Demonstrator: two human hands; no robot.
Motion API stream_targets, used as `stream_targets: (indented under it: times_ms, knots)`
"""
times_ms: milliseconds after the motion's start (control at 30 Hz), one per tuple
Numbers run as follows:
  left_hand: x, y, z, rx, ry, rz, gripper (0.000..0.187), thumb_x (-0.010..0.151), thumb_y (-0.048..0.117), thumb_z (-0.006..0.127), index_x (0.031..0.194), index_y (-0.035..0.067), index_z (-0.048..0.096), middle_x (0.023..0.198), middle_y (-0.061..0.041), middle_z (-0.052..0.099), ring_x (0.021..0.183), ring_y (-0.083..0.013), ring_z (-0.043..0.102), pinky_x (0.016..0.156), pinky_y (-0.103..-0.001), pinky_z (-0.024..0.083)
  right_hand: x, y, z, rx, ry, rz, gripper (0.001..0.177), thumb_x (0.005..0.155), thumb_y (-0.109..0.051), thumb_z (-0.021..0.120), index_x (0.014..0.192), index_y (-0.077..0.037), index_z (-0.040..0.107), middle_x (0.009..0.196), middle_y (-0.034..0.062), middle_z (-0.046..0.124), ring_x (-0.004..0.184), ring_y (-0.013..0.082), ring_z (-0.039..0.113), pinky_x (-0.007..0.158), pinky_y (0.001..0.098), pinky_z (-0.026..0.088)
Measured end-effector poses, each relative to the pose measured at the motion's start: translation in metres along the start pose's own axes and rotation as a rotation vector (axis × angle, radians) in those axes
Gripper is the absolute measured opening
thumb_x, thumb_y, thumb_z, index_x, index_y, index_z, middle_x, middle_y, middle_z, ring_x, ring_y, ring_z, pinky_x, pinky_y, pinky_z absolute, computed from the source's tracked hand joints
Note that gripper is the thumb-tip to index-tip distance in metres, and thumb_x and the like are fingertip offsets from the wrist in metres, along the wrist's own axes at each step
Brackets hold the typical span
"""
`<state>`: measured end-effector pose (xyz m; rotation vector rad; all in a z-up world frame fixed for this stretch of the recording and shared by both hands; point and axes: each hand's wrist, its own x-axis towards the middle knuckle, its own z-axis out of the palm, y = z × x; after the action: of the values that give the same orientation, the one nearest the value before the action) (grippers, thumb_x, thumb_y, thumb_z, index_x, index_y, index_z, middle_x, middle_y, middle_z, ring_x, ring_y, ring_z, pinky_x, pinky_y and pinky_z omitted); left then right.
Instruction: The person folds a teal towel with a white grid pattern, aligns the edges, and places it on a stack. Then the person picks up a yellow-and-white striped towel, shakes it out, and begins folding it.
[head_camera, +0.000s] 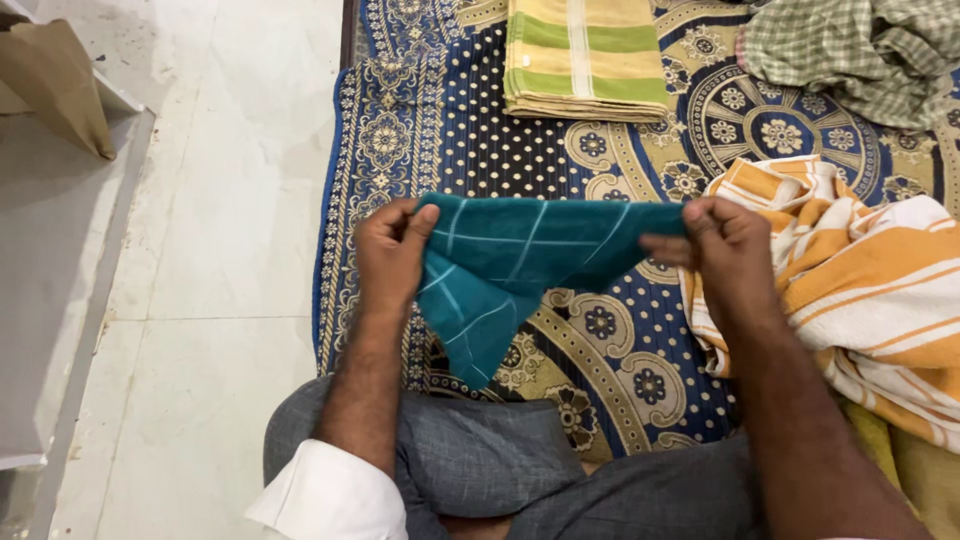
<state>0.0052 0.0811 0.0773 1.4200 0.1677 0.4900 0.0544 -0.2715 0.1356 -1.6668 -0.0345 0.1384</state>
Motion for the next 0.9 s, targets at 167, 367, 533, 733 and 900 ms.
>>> stream_targets:
  times_ms: [167, 367, 533, 733, 900]
  knots:
    - [0.004, -0.004, -0.007, 0.208, 0.025, 0.304, 0.016, 0.092, 0.01, 0.083, 0.101, -0.001, 0.077, 0.104, -0.007, 0.071, 0.093, -0.0095, 0.065, 0.082, -0.024, 0.053, 0.004, 0.005, -0.004, 0.093, -0.079, -0.1, 0.018, 0.111, -0.018, 0.054, 0.103, -0.004, 0.061, 0.101, 0.0148, 0.071, 0.094, 0.0261, 0.078, 0.078, 0.0334, 0.066]
    - [0.005, -0.002, -0.01, 0.241, 0.04, 0.143, 0.016, 0.092, 0.015, 0.078, 0.1, 0.001, 0.077, 0.097, -0.001, 0.068, 0.072, -0.0091, 0.054, 0.065, -0.024, 0.045, 0.005, 0.008, -0.008, -0.007, -0.119, 0.109, 0.019, 0.109, -0.018, 0.055, 0.103, -0.002, 0.062, 0.094, 0.0172, 0.068, 0.079, 0.0286, 0.077, 0.065, 0.0343, 0.063]
    - [0.001, 0.003, -0.004, 0.345, -0.014, 0.107, 0.026, 0.105, 0.023, 0.063, 0.089, 0.003, 0.065, 0.074, 0.003, 0.058, 0.068, -0.0071, 0.049, 0.06, -0.025, 0.041, 0.006, 0.019, 0.005, 0.13, -0.048, 0.049, 0.019, 0.108, -0.02, 0.052, 0.102, -0.004, 0.059, 0.114, 0.0098, 0.077, 0.076, 0.0217, 0.076, 0.058, 0.0301, 0.061]
    - [0.001, 0.015, -0.016, 0.259, -0.204, 0.025, 0.034, 0.108, 0.025, 0.061, 0.081, 0.006, 0.063, 0.072, 0.003, 0.054, 0.065, -0.0069, 0.047, 0.059, -0.026, 0.041, 0.006, 0.011, -0.014, -0.068, -0.464, 0.344, 0.022, 0.108, -0.022, 0.052, 0.103, -0.004, 0.063, 0.089, 0.0202, 0.07, 0.063, 0.0227, 0.073, 0.052, 0.0316, 0.057]
    - [-0.001, 0.016, -0.01, 0.117, -0.202, -0.069, 0.028, 0.104, 0.025, 0.064, 0.083, 0.007, 0.067, 0.072, 0.005, 0.058, 0.063, -0.0056, 0.047, 0.057, -0.024, 0.04, 0.003, 0.013, -0.005, 0.1, -0.174, -0.07, 0.022, 0.109, -0.021, 0.055, 0.102, -0.003, 0.063, 0.102, 0.0161, 0.074, 0.09, 0.0202, 0.076, 0.083, 0.0334, 0.065]
